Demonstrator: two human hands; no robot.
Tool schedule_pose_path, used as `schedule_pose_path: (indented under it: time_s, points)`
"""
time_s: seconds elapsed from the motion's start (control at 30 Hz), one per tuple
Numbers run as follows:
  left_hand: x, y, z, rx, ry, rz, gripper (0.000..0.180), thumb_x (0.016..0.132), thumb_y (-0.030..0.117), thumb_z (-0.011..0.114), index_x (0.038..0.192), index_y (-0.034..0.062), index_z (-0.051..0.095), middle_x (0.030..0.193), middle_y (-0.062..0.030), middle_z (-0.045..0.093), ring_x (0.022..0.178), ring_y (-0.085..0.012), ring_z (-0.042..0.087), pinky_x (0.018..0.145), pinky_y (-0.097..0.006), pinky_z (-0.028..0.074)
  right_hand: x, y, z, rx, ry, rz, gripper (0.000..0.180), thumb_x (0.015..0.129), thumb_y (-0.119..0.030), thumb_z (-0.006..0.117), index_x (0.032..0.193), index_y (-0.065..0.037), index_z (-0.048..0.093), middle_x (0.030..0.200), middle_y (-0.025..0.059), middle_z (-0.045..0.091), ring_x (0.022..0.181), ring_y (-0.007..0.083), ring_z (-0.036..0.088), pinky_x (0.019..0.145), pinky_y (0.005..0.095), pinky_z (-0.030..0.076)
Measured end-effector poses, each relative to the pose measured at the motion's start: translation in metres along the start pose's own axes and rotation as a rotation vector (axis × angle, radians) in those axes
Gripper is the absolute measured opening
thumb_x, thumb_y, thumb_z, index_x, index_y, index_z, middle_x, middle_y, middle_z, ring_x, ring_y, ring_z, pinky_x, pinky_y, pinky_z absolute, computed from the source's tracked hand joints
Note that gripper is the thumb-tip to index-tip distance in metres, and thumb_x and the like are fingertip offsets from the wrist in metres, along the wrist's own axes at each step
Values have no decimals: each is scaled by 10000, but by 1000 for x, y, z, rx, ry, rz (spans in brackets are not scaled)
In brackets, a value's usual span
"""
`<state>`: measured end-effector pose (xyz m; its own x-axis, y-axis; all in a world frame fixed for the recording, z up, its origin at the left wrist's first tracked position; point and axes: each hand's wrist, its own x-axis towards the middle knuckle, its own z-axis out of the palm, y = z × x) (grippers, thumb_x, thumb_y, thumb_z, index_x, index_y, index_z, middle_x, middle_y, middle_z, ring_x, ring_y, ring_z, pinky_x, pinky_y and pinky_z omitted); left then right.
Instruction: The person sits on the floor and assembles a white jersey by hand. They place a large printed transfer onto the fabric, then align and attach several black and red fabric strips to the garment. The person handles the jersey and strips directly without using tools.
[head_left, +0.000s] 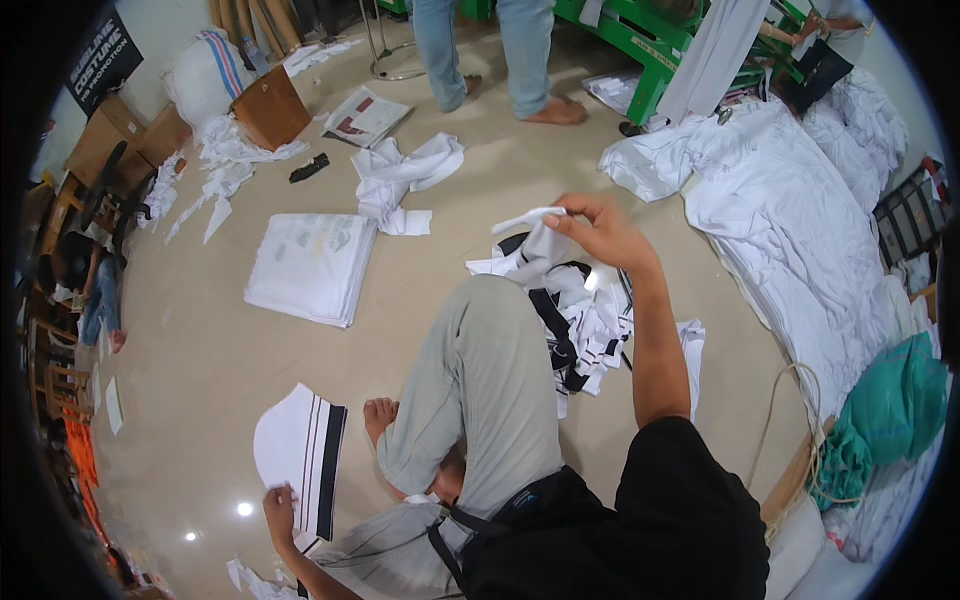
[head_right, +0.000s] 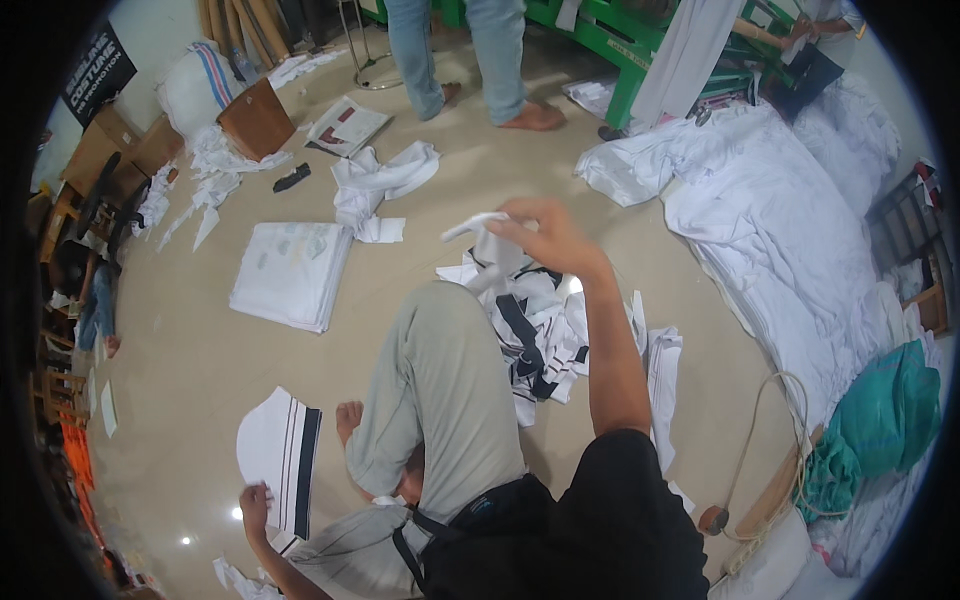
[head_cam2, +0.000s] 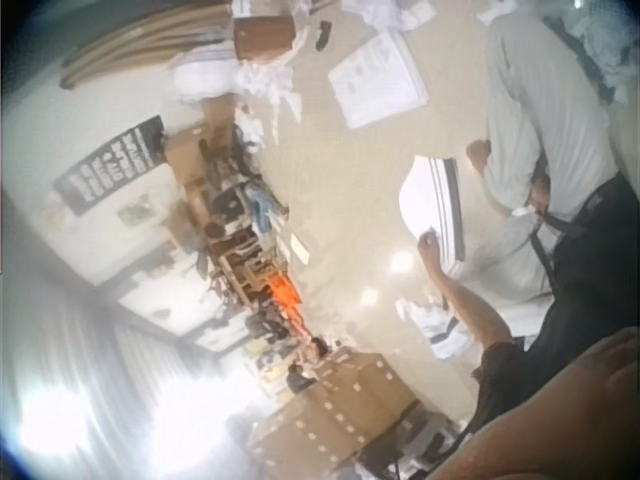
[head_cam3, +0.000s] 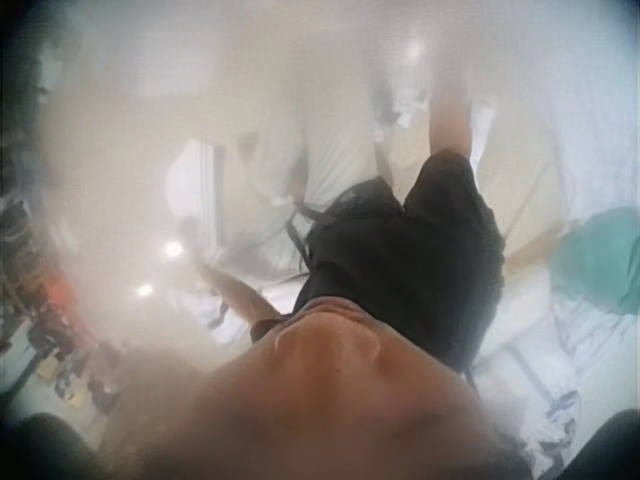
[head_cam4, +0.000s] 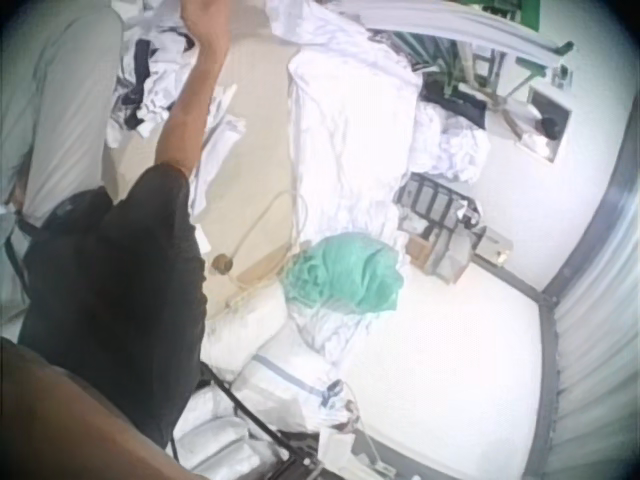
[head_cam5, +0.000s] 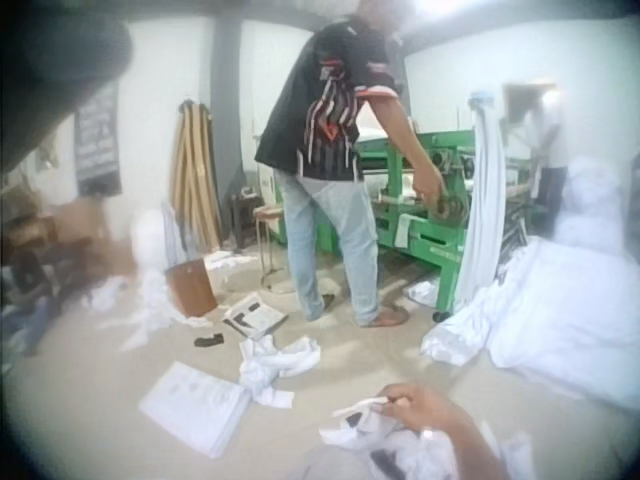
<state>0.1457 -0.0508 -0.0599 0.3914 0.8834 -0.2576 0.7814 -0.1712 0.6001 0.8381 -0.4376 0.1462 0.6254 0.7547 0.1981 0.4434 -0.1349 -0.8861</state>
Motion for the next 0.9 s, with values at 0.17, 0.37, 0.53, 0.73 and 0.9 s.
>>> schedule_pose_path:
  time_s: [0.17, 0.37, 0.53, 0.73, 0.9]
  points:
    - [9, 294, 14, -364, -20, 476, 236, 983, 91, 590, 1160, -65, 585, 1094, -138, 638, 988, -193, 643, 884, -323, 526, 47, -95, 14, 291, -190, -245, 140, 920, -135, 713, 933, 1, 685, 856, 8, 667, 821, 63, 576, 728, 241, 456]
    - [-32, 483, 12, -685, -72, 932, 664, 850, 102, 767, 1437, 37, 465, 1274, -155, 595, 1103, -214, 615, 986, -367, 476, 75, -167, 80, 437, -462, -339, 227, 981, -206, 653, 1016, 15, 689, 907, -20, 662, 857, 48, 570, 760, 231, 462]
    - [-44, 473, 3, -816, -8, 736, 324, 941, 111, 697, 1213, -42, 613, 955, -67, 695, 883, -119, 634, 826, -279, 501, 84, -174, 152, 542, -554, -309, 221, 1003, -212, 614, 986, 5, 658, 857, -51, 628, 814, 19, 528, 700, 233, 449]
    - [-53, 459, -21, -790, 227, 582, 144, 990, 128, 623, 987, -7, 575, 751, -5, 599, 657, -32, 516, 567, -199, 438, 55, -165, 233, 211, 12, -538, 167, 943, -161, 660, 996, -5, 631, 906, 60, 606, 751, 123, 549, 685, 265, 452]
    - [-57, 455, -36, -724, 294, 534, 119, 978, 105, 610, 1025, -3, 597, 738, 8, 573, 633, -33, 490, 543, -199, 409, -7, -186, 274, 289, -25, -584, 385, 816, -124, 761, 1127, 0, 571, 974, 137, 606, 787, 256, 591, 742, 345, 490]
